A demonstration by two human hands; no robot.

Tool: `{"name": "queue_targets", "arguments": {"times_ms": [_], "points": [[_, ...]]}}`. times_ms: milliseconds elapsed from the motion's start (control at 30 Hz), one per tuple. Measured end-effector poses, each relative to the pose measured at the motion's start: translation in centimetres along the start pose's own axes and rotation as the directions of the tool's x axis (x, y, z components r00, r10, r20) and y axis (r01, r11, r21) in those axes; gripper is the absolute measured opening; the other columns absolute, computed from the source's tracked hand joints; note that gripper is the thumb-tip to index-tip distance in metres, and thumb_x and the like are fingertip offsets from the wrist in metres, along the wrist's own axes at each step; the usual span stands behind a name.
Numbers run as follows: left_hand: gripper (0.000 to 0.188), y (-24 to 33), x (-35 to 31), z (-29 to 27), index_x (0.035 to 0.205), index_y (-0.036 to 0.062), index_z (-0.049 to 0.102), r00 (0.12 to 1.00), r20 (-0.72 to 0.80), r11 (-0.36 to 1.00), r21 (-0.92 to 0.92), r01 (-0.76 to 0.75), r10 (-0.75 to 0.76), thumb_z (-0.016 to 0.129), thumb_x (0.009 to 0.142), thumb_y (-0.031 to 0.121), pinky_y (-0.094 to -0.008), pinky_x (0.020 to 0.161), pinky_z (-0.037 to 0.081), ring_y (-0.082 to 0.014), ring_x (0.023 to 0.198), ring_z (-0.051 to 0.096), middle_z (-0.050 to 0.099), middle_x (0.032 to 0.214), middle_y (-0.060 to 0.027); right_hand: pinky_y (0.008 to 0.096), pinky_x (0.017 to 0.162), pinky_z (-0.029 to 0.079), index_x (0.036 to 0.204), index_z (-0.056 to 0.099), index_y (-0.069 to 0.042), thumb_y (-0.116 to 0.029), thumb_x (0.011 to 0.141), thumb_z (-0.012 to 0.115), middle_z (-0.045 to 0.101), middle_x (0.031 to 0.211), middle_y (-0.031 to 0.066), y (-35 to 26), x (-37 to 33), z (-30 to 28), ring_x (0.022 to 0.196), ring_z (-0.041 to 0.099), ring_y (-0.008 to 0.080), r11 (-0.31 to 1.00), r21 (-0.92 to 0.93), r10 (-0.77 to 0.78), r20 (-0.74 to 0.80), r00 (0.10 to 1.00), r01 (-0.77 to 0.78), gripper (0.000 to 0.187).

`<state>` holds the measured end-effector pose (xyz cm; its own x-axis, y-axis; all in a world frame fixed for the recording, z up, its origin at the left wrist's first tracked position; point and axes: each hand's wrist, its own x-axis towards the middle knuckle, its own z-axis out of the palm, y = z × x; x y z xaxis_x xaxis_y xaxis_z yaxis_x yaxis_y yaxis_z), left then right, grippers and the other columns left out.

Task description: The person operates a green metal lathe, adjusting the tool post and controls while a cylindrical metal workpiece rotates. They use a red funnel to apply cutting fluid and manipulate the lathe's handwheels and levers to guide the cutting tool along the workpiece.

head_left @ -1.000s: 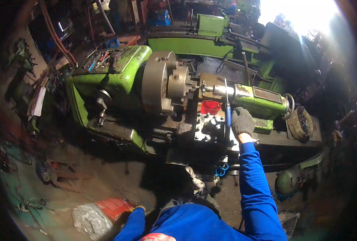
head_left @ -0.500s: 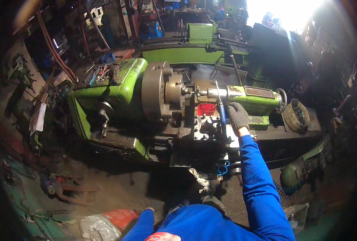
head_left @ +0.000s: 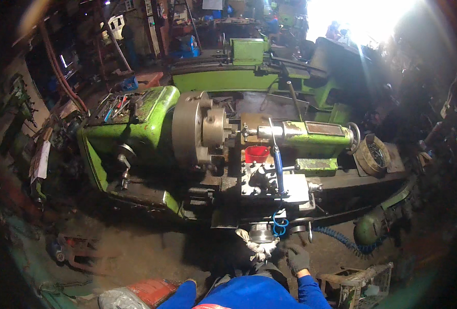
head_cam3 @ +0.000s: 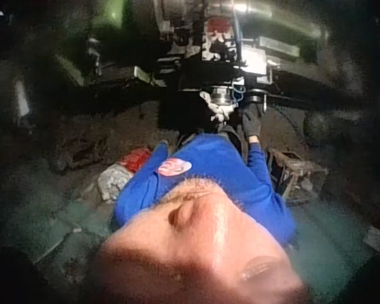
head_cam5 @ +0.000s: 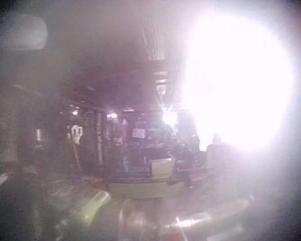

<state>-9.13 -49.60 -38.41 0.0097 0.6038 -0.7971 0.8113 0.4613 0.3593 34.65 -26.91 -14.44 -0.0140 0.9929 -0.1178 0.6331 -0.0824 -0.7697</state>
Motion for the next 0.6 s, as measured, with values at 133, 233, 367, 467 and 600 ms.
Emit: {"name": "queue_targets", "arguments": {"times_ms": [133,233,367,467,600], "points": [[0.056,2.5,0.5,-4.3,0.144,0.0145,0.066,0.996,0.064,0.988,0.141,-0.068,0.06,0.044,0.107,0.051,-0.0535,0.116,0.044,-0.0444,0.137,0.058,0.06,0.151,-0.0223,0.0389,0.088,0.059,0.117,0.08,-0.009,-0.028,0.092,0.072,0.08,0.113,0.0146,5.1,-2.1,-0.1,0.101,0.077,0.0276,0.964,-0.189,0.198,0.042,0.979,-0.187,0.032],[0.05,2.9,1.3,-6.5,0.142,0.0158,0.067,0.993,-0.061,0.979,0.184,-0.087,0.099,0.045,0.108,0.046,-0.0528,0.111,0.049,-0.0428,0.133,0.062,0.063,0.148,-0.0199,0.0408,0.088,0.059,0.117,0.08,-0.01,-0.033,0.091,0.072,0.079,0.116,0.0158,7.5,-2.3,-0.2,0.104,0.077,0.0306,0.93,-0.245,0.314,0.135,0.94,-0.275,0.035],[0.045,5.1,0.8,-8.2,0.138,0.0131,0.063,0.932,-0.332,0.989,0.046,-0.138,0.145,0.047,0.108,0.043,-0.0548,0.105,0.052,-0.0426,0.128,0.065,0.068,0.136,-0.0205,0.0425,0.088,0.059,0.12,0.08,-0.012,-0.041,0.093,0.07,0.08,0.112,0.0155,20.5,-1.7,1.9,0.096,0.078,0.0308,0.839,-0.447,0.498,0.4,0.769,-0.311,0.041],[0.035,6.2,1.1,-8.9,0.126,0.0138,0.064,0.922,-0.345,0.725,-0.679,-0.118,-0.173,0.052,0.106,0.04,-0.054,0.093,0.055,-0.0392,0.113,0.069,0.072,0.121,-0.0176,0.0422,0.085,0.058,0.122,0.079,-0.012,-0.046,0.093,0.068,0.08,0.105,0.0147,24.1,-0.7,2.5,0.089,0.077,0.0292,0.808,-0.521,0.547,0.493,0.676,-0.274,0.046],[0.023,6.3,2.5,-8.9,0.115,0.0176,0.065,0.865,-0.431,0.717,-0.685,-0.128,-0.258,0.056,0.103,0.035,-0.0521,0.089,0.056,-0.0334,0.104,0.07,0.073,0.111,-0.0122,0.0412,0.08,0.057,0.124,0.079,-0.012,-0.052,0.093,0.066,0.08,0.096,0.0138,24.5,-0.6,0.9,0.081,0.076,0.0268,0.795,-0.601,0.442,0.484,0.755,-0.081,0.052]]}}
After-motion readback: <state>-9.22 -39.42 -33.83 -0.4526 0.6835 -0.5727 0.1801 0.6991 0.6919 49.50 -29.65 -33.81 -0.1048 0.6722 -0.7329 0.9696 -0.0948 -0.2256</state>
